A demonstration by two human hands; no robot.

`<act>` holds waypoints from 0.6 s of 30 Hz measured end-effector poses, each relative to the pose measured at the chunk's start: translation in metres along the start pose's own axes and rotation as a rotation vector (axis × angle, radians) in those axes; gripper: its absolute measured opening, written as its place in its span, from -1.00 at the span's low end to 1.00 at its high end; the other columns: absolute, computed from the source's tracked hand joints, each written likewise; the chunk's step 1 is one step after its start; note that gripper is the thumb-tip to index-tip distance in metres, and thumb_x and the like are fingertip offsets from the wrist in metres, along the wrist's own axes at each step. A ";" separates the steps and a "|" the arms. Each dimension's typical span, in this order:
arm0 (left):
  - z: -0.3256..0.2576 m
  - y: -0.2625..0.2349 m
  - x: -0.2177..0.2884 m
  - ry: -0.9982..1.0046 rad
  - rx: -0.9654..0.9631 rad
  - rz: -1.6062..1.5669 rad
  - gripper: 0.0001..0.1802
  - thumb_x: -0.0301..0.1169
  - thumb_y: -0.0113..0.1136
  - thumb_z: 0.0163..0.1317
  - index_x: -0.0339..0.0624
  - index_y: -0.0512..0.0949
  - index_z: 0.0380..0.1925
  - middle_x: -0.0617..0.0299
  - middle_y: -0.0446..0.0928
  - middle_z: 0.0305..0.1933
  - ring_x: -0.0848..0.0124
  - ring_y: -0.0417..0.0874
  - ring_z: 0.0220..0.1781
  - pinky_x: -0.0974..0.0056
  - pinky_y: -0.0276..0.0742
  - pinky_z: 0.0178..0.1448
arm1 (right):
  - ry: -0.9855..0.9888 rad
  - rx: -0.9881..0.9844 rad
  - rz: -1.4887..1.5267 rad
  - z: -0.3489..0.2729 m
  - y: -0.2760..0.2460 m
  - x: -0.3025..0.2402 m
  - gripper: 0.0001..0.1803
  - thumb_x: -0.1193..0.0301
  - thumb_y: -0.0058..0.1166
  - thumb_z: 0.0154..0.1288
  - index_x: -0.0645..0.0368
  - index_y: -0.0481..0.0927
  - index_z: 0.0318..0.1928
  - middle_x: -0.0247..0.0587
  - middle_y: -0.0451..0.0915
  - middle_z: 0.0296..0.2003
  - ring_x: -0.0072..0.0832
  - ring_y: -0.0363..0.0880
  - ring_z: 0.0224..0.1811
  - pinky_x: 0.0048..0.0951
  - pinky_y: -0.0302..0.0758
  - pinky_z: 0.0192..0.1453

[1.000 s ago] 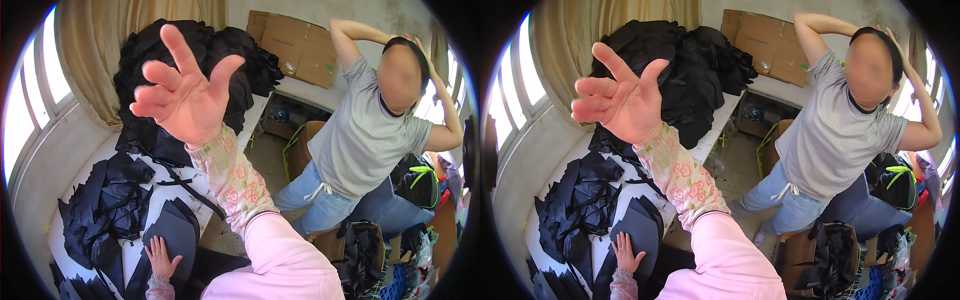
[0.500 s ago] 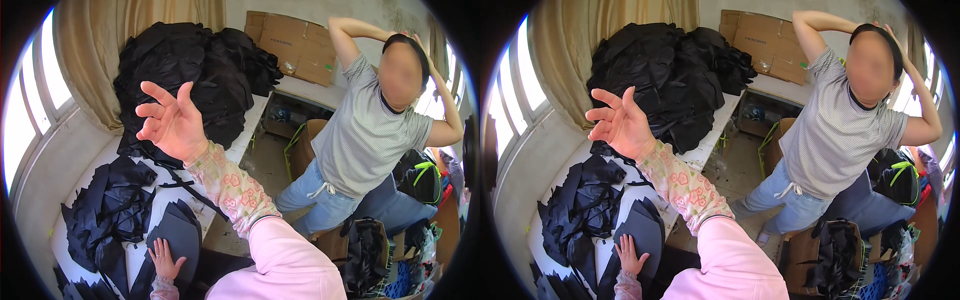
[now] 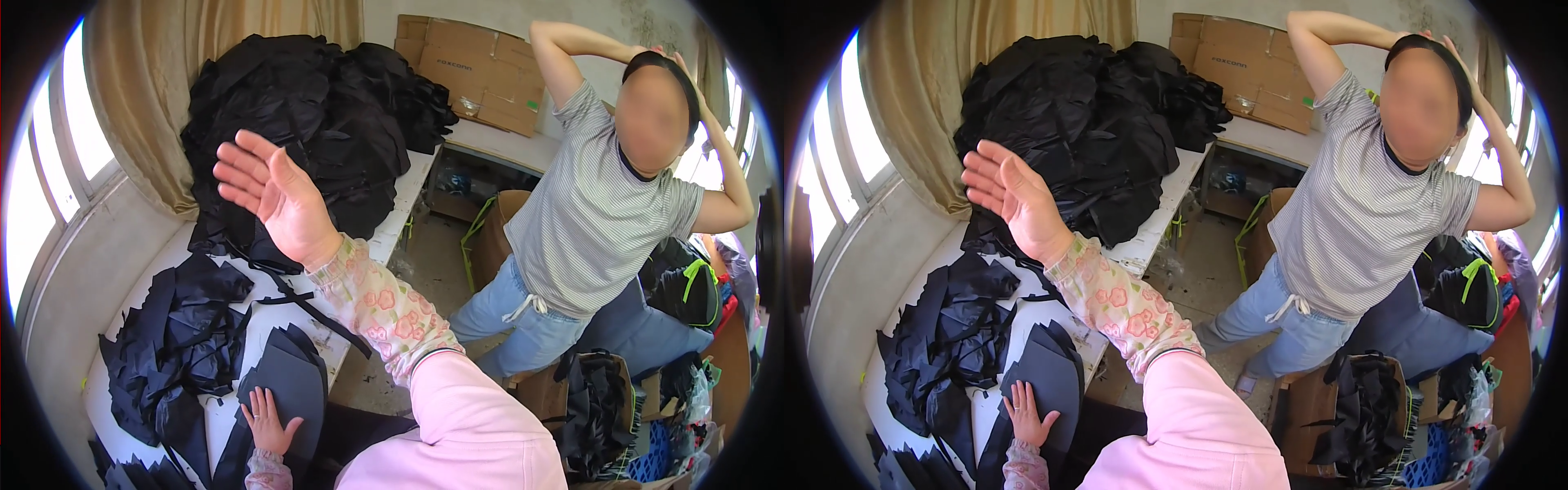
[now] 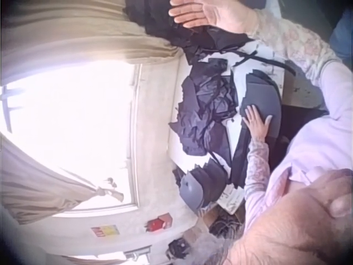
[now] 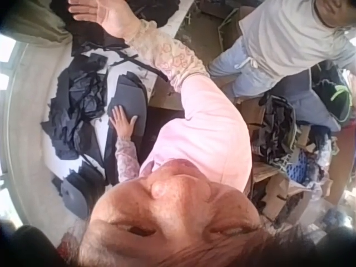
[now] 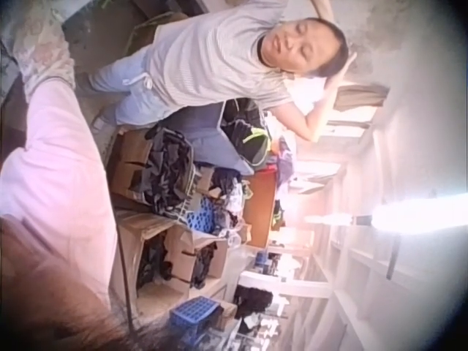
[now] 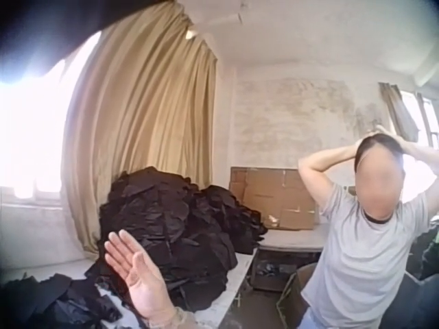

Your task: The recorder is sorting and inspecting black fabric pieces at a workstation in a garment factory.

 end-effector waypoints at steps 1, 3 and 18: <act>0.001 0.000 0.000 0.000 0.007 -0.005 0.13 0.33 0.09 0.17 -0.37 0.10 0.45 -0.16 -0.01 0.58 -0.01 -0.12 0.64 -0.24 -0.41 0.59 | -0.129 0.073 -0.251 -0.001 0.003 -0.006 -0.20 -0.12 -0.07 0.45 0.21 0.23 0.44 0.05 0.25 0.42 -0.12 0.19 0.50 -0.10 0.12 0.53; 0.002 -0.002 0.002 0.003 0.012 -0.015 0.12 0.33 0.10 0.17 -0.37 0.10 0.45 -0.16 -0.01 0.58 -0.01 -0.12 0.64 -0.24 -0.41 0.59 | -0.554 -0.070 -0.984 -0.014 0.031 -0.036 -0.17 -0.07 0.10 0.36 0.22 0.25 0.43 0.12 0.03 0.51 -0.01 -0.15 0.61 0.02 -0.26 0.59; -0.019 -0.072 -0.013 -0.004 0.334 -0.310 -0.21 -0.09 0.33 0.21 -0.14 0.29 0.37 -0.11 0.21 0.47 -0.09 0.18 0.51 -0.17 0.05 0.52 | 0.230 -0.774 -1.245 -0.168 0.000 0.181 -0.38 0.26 0.31 0.16 0.12 0.48 0.23 0.06 0.36 0.33 0.01 0.38 0.33 -0.08 0.35 0.37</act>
Point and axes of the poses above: each hand's wrist, its own z-axis towards the middle knuckle, its own y-axis out of the palm, x = y × z, the point moved 5 cm from there along z, towards the middle knuckle
